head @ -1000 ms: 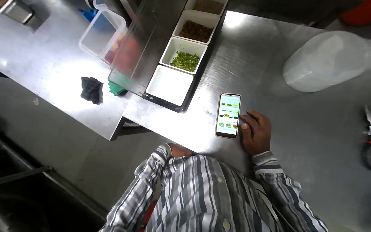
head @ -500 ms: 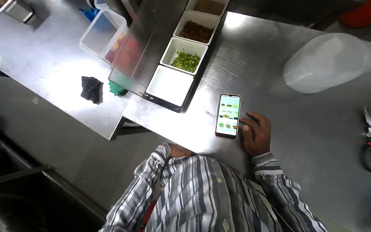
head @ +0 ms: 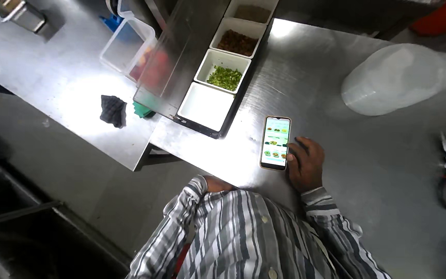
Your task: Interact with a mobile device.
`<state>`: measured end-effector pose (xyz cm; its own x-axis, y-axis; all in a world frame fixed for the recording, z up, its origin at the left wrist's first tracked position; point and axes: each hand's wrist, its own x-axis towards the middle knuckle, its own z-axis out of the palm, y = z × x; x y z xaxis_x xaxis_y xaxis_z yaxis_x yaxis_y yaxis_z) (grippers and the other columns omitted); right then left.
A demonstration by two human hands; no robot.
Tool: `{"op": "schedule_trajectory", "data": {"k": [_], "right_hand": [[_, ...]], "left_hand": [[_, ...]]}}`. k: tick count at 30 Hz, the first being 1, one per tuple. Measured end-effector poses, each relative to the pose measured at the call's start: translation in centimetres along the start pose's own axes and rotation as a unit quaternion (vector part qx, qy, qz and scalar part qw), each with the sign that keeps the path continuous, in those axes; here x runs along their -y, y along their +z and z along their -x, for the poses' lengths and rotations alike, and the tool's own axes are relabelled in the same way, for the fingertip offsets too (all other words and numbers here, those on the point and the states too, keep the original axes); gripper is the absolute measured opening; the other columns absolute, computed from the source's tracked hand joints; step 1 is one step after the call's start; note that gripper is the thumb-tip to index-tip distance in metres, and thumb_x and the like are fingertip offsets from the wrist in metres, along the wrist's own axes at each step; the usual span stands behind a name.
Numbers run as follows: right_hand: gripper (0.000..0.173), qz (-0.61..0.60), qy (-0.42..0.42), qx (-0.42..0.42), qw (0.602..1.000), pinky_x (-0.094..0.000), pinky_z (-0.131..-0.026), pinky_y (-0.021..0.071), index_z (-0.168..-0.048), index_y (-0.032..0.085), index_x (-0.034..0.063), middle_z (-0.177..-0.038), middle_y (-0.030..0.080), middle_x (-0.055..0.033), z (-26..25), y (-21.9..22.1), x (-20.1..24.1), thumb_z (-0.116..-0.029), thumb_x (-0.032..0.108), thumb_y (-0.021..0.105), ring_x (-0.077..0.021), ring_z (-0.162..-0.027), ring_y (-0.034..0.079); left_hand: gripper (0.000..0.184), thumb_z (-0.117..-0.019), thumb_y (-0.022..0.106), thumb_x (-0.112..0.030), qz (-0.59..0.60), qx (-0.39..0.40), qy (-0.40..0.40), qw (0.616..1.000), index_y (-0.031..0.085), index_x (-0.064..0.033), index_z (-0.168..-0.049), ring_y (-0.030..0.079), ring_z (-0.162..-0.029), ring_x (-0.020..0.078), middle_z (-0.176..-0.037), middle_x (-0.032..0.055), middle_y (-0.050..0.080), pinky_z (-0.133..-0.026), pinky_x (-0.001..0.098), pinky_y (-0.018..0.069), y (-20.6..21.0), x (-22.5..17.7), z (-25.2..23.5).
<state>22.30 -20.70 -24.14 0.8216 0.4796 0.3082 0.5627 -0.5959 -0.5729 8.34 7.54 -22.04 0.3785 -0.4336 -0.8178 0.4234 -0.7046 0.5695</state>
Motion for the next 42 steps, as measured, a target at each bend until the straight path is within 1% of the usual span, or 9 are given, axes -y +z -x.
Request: {"op": "schedule_trajectory", "data": {"k": [4,9,13,18,21,22,25,31,42], "right_hand": [[0.057,0.057,0.017,0.022,0.998,-0.0641,-0.111,0.0305,-0.124,0.071,0.0113,-0.142,0.054,-0.0236,-0.2,0.6,0.4,-0.1053,0.050,0.033,-0.0454,-0.137,0.044],[0.056,0.084,-0.020,0.072,0.994,-0.0652,-0.113,0.0261,-0.133,0.068,0.0268,-0.152,0.048,-0.0174,-0.2,0.5,0.5,-0.1021,0.057,0.033,-0.0438,-0.143,0.038],[0.056,0.064,-0.017,0.051,0.996,-0.0635,-0.113,0.0273,-0.131,0.069,0.0206,-0.150,0.050,-0.0186,-0.1,0.5,0.5,-0.1031,0.055,0.033,-0.0430,-0.142,0.040],[0.058,0.037,0.011,0.034,0.999,-0.0625,-0.113,0.0287,-0.126,0.070,0.0112,-0.146,0.053,-0.0206,-0.1,0.4,0.2,-0.1038,0.051,0.034,-0.0426,-0.139,0.043],[0.059,0.034,0.014,0.015,0.999,-0.0616,-0.113,0.0307,-0.124,0.070,0.0080,-0.143,0.056,-0.0218,-0.1,0.6,0.1,-0.1046,0.050,0.034,-0.0428,-0.137,0.046],[0.059,0.034,0.015,0.015,0.999,-0.0612,-0.113,0.0307,-0.124,0.070,0.0079,-0.142,0.056,-0.0216,-0.1,0.6,0.1,-0.1048,0.050,0.033,-0.0424,-0.137,0.046],[0.059,0.031,0.015,0.016,0.999,-0.0612,-0.113,0.0310,-0.124,0.070,0.0074,-0.142,0.056,-0.0216,-0.1,0.5,0.0,-0.1049,0.049,0.033,-0.0427,-0.137,0.046],[0.058,0.025,0.026,0.009,0.999,-0.0599,-0.112,0.0324,-0.122,0.070,0.0066,-0.141,0.057,-0.0218,-0.1,0.5,0.0,-0.1051,0.048,0.032,-0.0422,-0.135,0.048],[0.056,0.020,0.023,-0.002,1.000,-0.0601,-0.110,0.0346,-0.123,0.070,0.0062,-0.139,0.057,-0.0233,0.1,0.6,-0.1,-0.1057,0.046,0.034,-0.0424,-0.133,0.050]], "left_hand": [[0.047,-0.1123,0.039,-0.034,0.021,0.012,-0.028,0.999,0.061,-0.0016,-0.139,0.049,-0.140,0.0311,-0.145,0.0207,0.057,-0.119,0.0514,0.0323,-1.1,-3.1,2.4],[0.049,-0.1127,0.037,-0.035,0.028,0.023,-0.027,0.999,0.060,-0.0001,-0.139,0.049,-0.140,0.0338,-0.145,0.0231,0.057,-0.118,0.0537,0.0330,-1.9,-4.7,4.0],[0.044,-0.1103,0.046,-0.031,0.047,-0.017,0.003,0.999,0.061,0.0014,-0.136,0.051,-0.138,0.0321,-0.142,0.0233,0.058,-0.118,0.0496,0.0341,-1.7,-4.6,4.1],[0.042,-0.1116,0.043,-0.027,0.032,-0.003,0.005,0.999,0.060,0.0021,-0.137,0.049,-0.140,0.0329,-0.143,0.0237,0.057,-0.119,0.0501,0.0327,-1.6,-4.6,3.9],[0.043,-0.1120,0.041,-0.028,0.005,-0.011,0.024,1.000,0.062,0.0021,-0.135,0.054,-0.134,0.0336,-0.139,0.0239,0.060,-0.115,0.0517,0.0375,-0.5,-2.0,1.8],[0.042,-0.1114,0.041,-0.029,-0.009,-0.025,0.029,0.999,0.063,0.0003,-0.133,0.057,-0.131,0.0316,-0.136,0.0220,0.062,-0.112,0.0512,0.0410,0.2,-0.6,0.5],[0.046,-0.1118,0.039,-0.037,0.004,-0.002,-0.043,0.999,0.062,-0.0074,-0.139,0.051,-0.140,0.0266,-0.144,0.0155,0.059,-0.120,0.0510,0.0333,0.2,-0.9,0.0],[0.051,-0.1098,0.041,-0.045,0.029,0.014,-0.023,0.999,0.063,-0.0082,-0.138,0.052,-0.139,0.0267,-0.143,0.0160,0.060,-0.119,0.0512,0.0342,-0.3,0.0,0.1],[0.049,-0.1094,0.045,-0.041,0.028,-0.009,-0.016,0.999,0.063,-0.0046,-0.136,0.053,-0.138,0.0289,-0.141,0.0188,0.061,-0.118,0.0521,0.0350,-0.3,-0.7,0.6]]}}
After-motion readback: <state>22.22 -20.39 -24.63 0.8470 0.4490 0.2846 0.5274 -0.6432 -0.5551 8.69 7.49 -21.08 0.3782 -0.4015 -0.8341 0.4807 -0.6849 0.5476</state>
